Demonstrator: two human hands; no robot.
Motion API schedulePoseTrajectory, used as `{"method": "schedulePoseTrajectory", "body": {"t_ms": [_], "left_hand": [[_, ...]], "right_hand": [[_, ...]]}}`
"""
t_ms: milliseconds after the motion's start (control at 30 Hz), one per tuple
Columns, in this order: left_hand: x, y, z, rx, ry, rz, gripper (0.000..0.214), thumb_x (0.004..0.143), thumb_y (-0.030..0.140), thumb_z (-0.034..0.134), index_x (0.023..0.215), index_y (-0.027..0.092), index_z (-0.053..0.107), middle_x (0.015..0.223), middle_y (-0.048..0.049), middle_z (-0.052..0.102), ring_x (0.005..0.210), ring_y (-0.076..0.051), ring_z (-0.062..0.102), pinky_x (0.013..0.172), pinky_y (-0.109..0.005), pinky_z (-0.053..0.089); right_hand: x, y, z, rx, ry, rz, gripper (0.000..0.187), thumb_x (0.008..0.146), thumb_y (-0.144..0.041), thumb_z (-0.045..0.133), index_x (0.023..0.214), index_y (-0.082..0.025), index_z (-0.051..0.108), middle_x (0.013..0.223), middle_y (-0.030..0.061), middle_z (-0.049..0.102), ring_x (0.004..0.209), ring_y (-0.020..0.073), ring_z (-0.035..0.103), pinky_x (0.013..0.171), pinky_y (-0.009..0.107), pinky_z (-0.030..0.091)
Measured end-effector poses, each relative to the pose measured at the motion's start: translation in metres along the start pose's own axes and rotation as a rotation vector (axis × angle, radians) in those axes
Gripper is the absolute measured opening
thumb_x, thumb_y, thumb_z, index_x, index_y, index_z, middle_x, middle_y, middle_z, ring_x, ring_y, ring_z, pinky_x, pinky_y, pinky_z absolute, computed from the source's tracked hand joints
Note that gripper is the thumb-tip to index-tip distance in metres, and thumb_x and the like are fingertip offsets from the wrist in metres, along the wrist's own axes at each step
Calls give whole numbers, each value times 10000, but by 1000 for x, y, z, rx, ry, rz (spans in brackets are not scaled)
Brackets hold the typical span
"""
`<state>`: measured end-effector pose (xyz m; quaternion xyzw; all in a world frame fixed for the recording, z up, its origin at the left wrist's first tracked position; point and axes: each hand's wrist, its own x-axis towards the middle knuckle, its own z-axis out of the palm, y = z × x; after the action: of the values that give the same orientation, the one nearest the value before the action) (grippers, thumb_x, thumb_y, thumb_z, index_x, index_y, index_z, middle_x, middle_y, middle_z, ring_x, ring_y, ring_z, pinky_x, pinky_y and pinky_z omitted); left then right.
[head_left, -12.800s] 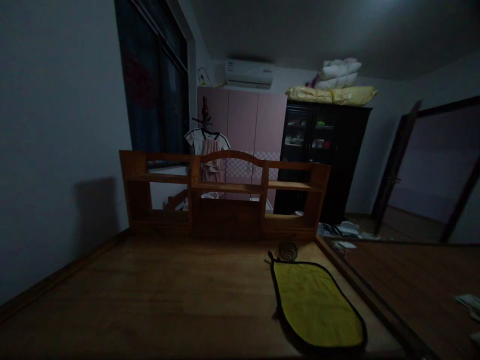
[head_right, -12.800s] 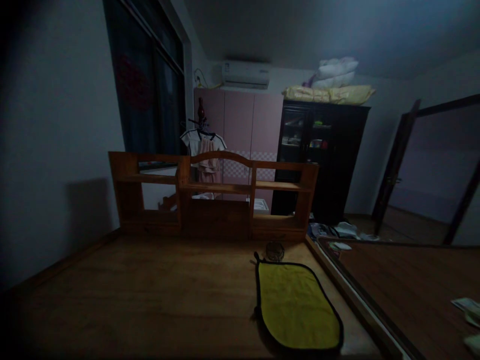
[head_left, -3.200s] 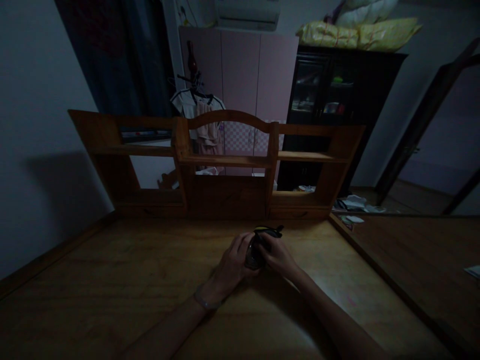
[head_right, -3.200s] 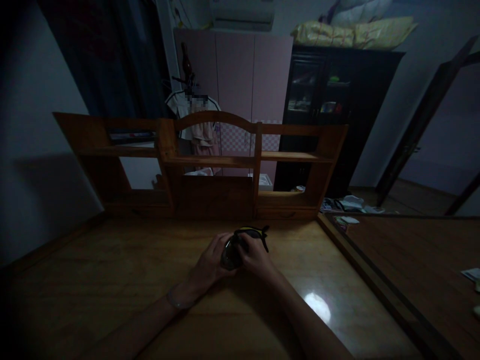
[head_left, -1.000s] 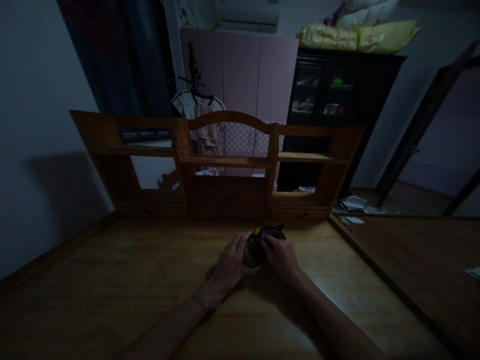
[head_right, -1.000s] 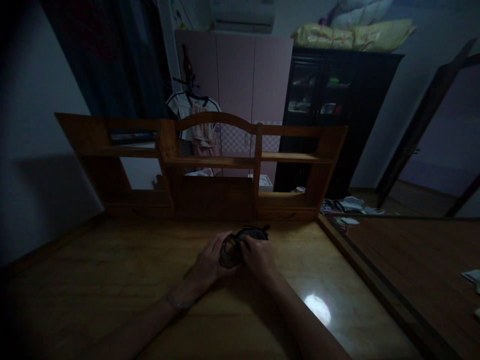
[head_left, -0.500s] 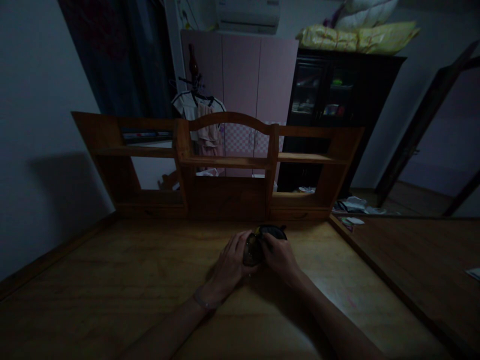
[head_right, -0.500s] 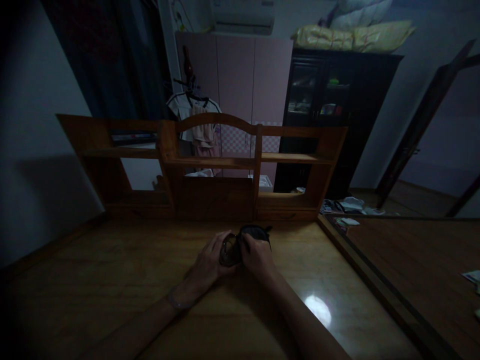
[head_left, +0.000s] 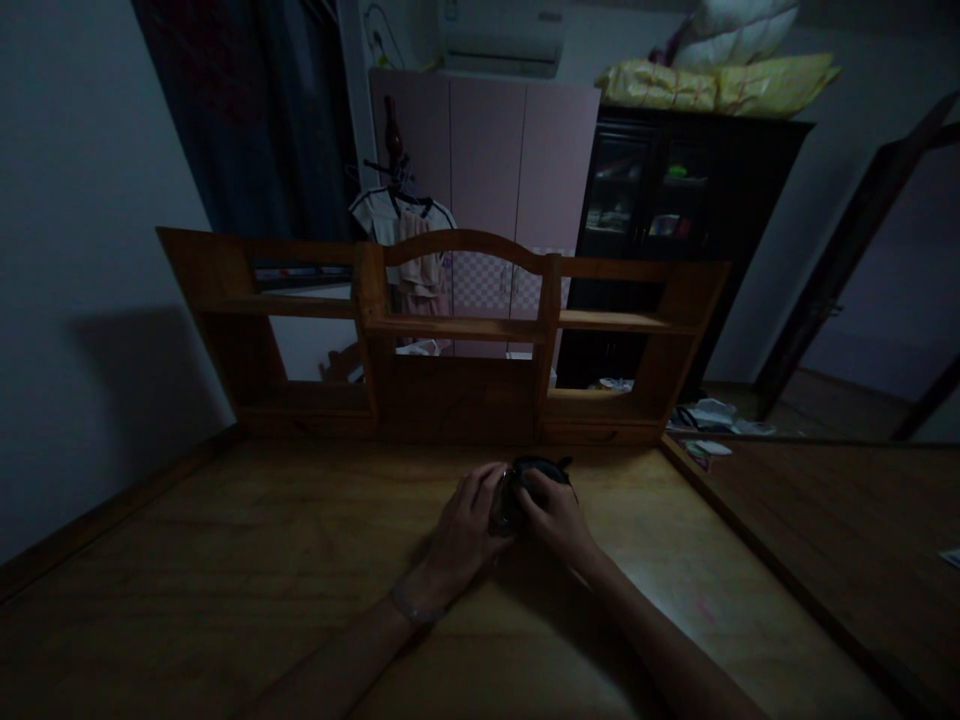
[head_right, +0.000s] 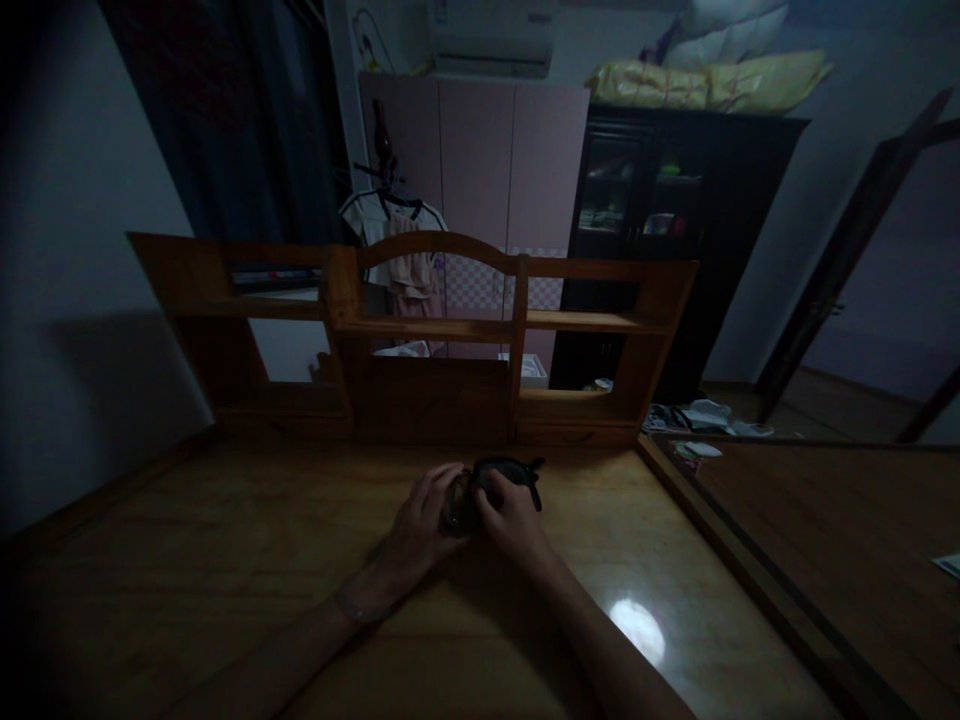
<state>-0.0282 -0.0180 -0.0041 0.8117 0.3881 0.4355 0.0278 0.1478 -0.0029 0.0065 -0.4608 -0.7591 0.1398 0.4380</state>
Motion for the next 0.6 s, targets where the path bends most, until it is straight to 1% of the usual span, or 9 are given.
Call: {"method": "schedulePoseTrajectory", "body": {"t_ms": [33,100,200,267,333,433,500,567,600], "left_hand": [[0,1,-1,8,-9,11,851,675,118,744,1386,250,293,1350,-87,418,1247,-262,421,1056,-442,398],[0,2,-1,21,-21,22,835,691,105,728,1388,248,290,1357,-85,411,1254,-258,410,1064,-435,389],[0,2,1,31,-13,23,837,690,94,724,1387,243,287,1360,-89,406,1261,-261,399,1068,-434,381],[0,1,3,33,-3,29,835,688,101,727,1386,237,290,1355,-95,408,1256,-265,402,1063,-435,385],[0,0,4,32,12,35,829,689,116,730,1385,231,294,1345,-102,414,1247,-270,414,1053,-439,393],[0,0,3,29,26,11,832,684,130,741,1381,235,298,1338,-99,424,1239,-270,428,1049,-441,399],[-1,1,2,26,27,-8,828,695,146,740,1383,242,289,1342,-94,423,1245,-270,426,1051,-445,396],[-1,0,1,26,44,-14,806,723,173,729,1388,245,279,1350,-97,418,1256,-275,419,1055,-456,389],[-1,0,1,30,57,-15,795,735,189,724,1389,243,276,1354,-100,415,1261,-277,414,1059,-461,383]], "right_hand": [[0,0,1,30,-22,2,199,906,-274,455,974,-193,623,857,43,687,780,181,638,709,254,443],[0,1,2,94,-56,7,245,906,-274,448,1084,-196,598,944,54,686,861,193,638,769,274,461],[0,2,4,187,-94,1,350,909,-282,435,1246,-214,501,1097,66,653,994,200,615,853,298,463],[0,2,4,220,-110,-7,365,914,-283,423,1267,-215,485,1125,69,642,1025,199,605,871,302,460],[0,2,4,225,-109,-7,355,912,-281,423,1250,-206,504,1117,71,645,1023,201,604,869,302,459],[3,3,3,182,-79,22,297,898,-291,455,1146,-187,582,1050,67,667,951,202,619,828,294,462],[4,4,3,120,-67,58,238,886,-316,482,977,-169,645,903,51,682,818,191,625,730,270,465],[5,5,3,65,-69,89,264,880,-352,493,798,-158,653,735,27,653,680,168,596,612,238,434],[5,5,3,48,-70,97,297,880,-370,492,738,-157,641,678,17,629,635,157,576,569,227,412]]}}
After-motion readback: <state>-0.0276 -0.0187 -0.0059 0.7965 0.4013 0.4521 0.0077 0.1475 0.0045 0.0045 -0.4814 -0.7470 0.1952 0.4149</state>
